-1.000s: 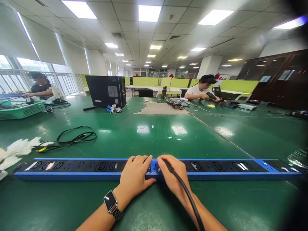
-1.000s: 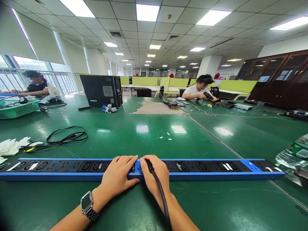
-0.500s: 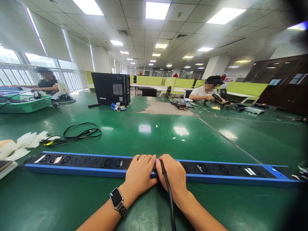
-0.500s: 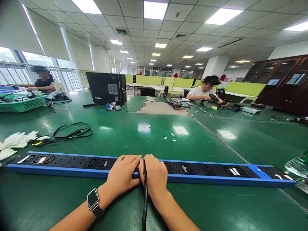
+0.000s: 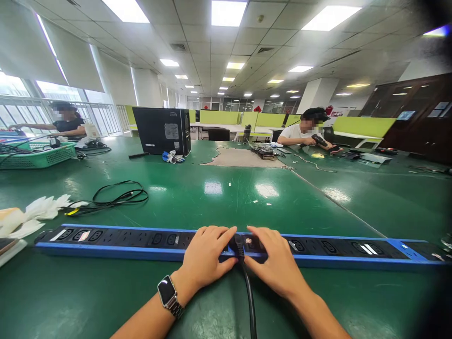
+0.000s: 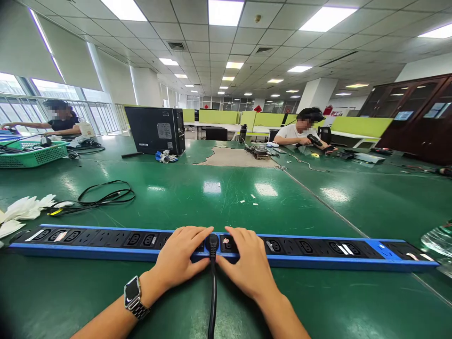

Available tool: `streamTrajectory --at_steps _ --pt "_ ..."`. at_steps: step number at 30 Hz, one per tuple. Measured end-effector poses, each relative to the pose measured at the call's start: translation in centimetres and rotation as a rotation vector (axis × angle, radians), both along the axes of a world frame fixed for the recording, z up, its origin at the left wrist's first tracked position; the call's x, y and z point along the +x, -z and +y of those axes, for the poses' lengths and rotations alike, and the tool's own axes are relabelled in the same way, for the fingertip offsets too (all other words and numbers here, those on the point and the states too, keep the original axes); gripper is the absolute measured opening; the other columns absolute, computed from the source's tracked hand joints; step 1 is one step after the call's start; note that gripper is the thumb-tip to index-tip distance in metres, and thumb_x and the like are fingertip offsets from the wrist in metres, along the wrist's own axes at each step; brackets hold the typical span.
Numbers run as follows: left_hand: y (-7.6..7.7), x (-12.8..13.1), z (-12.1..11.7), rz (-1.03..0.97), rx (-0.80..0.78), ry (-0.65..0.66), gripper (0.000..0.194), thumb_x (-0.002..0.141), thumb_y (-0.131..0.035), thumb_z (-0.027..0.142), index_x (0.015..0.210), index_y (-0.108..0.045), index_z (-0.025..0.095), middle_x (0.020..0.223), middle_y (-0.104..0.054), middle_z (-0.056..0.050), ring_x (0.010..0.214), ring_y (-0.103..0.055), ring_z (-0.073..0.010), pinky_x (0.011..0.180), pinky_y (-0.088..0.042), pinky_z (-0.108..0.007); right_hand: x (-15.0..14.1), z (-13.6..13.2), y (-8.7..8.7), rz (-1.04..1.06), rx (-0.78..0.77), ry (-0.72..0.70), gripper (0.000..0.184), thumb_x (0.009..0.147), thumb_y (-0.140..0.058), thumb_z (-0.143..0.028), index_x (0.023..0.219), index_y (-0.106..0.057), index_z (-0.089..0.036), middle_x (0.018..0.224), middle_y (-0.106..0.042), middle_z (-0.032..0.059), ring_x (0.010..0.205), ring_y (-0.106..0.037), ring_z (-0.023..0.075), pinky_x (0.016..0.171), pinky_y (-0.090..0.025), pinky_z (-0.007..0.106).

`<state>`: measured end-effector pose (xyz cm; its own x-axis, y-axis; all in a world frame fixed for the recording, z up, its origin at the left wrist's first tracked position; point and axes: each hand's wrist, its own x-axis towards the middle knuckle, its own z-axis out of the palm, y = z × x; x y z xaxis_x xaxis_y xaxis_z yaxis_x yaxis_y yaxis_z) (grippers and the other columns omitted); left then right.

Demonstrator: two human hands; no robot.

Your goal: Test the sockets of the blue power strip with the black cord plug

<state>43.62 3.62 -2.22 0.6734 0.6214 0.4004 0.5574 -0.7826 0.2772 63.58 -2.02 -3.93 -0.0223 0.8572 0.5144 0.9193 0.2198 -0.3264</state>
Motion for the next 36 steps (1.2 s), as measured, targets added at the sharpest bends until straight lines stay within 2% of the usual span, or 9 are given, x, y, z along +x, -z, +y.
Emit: streamTrajectory --at_steps 6,9,12,14,17,22,25,29,36 --pt "0.5 1.9 -0.2 -0.080 -0.022 0.025 0.039 0.084 -0.059 0.018 0.122 -0.058 0.028 0.117 -0.068 -0.002 0.106 -0.061 -0.0218 0.093 -0.047 -0.041 1.3 0.2 0.4 -0.018 -0.045 0.023 0.041 0.076 -0.066 -0.043 0.114 -0.065 -0.027 0.125 -0.065 0.0053 0.118 -0.056 0.0273 0.101 -0.042 0.050" --pt "0.1 2.4 -0.2 -0.269 -0.029 0.037 0.031 0.088 -0.051 0.015 0.116 -0.061 0.024 0.109 -0.071 -0.002 0.098 -0.064 -0.0193 0.088 -0.051 -0.035 1.0 0.2 0.5 -0.036 -0.048 0.038 0.041 0.075 -0.067 -0.042 0.114 -0.067 -0.028 0.125 -0.066 0.0047 0.116 -0.058 0.0263 0.101 -0.043 0.049" --pt "-1.6 1.5 0.2 -0.584 -0.016 -0.129 0.025 0.092 -0.051 0.027 0.113 -0.061 0.020 0.105 -0.072 -0.005 0.091 -0.067 -0.0183 0.083 -0.054 -0.030 0.8 0.1 0.5 -0.062 -0.033 0.048 0.042 0.075 -0.067 -0.044 0.113 -0.067 -0.027 0.125 -0.066 0.0055 0.115 -0.059 0.0267 0.100 -0.044 0.049" --pt "-2.8 -0.3 0.7 -0.685 0.005 -0.274 0.029 0.092 -0.052 0.037 0.114 -0.061 0.019 0.103 -0.072 -0.006 0.089 -0.069 -0.0189 0.083 -0.055 -0.031 0.8 0.0 0.6 -0.081 -0.020 0.048 0.042 0.076 -0.066 -0.044 0.114 -0.067 -0.027 0.126 -0.065 0.0054 0.116 -0.059 0.0269 0.100 -0.043 0.050" --pt "-3.1 -4.2 1.4 -0.600 0.016 -0.364 0.036 0.092 -0.050 0.043 0.119 -0.059 0.019 0.105 -0.073 -0.006 0.090 -0.070 -0.0200 0.083 -0.055 -0.032 0.7 -0.1 0.7 -0.102 -0.002 0.053 0.041 0.078 -0.064 -0.045 0.115 -0.067 -0.026 0.126 -0.065 0.0051 0.116 -0.059 0.0273 0.100 -0.043 0.051" --pt "0.0 -9.5 1.9 -0.368 -0.028 -0.297 0.037 0.092 -0.050 0.045 0.118 -0.060 0.020 0.106 -0.073 -0.008 0.092 -0.071 -0.0212 0.085 -0.057 -0.035 0.4 -0.1 0.7 -0.108 0.009 0.077 0.042 0.076 -0.065 -0.044 0.112 -0.068 -0.024 0.124 -0.067 0.0061 0.115 -0.060 0.0276 0.100 -0.044 0.051" --pt "0.8 -10.2 2.1 -0.255 0.022 -0.211 0.032 0.091 -0.053 0.043 0.113 -0.064 0.022 0.107 -0.073 -0.007 0.096 -0.070 -0.0218 0.087 -0.056 -0.036 0.4 0.0 0.7 -0.108 0.015 0.076 0.042 0.076 -0.065 -0.044 0.113 -0.068 -0.024 0.124 -0.067 0.0059 0.115 -0.059 0.0274 0.100 -0.044 0.051" --pt "0.4 -9.9 2.3 -0.132 0.043 -0.130 0.028 0.092 -0.052 0.039 0.113 -0.064 0.024 0.108 -0.073 -0.006 0.098 -0.068 -0.0212 0.088 -0.055 -0.034 0.4 0.0 0.8 -0.107 0.024 0.075 0.041 0.076 -0.065 -0.045 0.112 -0.068 -0.025 0.124 -0.067 0.0057 0.115 -0.059 0.0278 0.099 -0.044 0.051" --pt "0.3 -9.4 1.5 -0.072 0.176 -0.123 0.026 0.093 -0.048 0.034 0.112 -0.064 0.026 0.110 -0.073 -0.005 0.100 -0.068 -0.0207 0.089 -0.053 -0.035 0.4 0.0 1.0 -0.134 0.051 0.081 0.041 0.076 -0.064 -0.045 0.112 -0.068 -0.024 0.123 -0.067 0.0063 0.115 -0.059 0.0277 0.100 -0.044 0.050"
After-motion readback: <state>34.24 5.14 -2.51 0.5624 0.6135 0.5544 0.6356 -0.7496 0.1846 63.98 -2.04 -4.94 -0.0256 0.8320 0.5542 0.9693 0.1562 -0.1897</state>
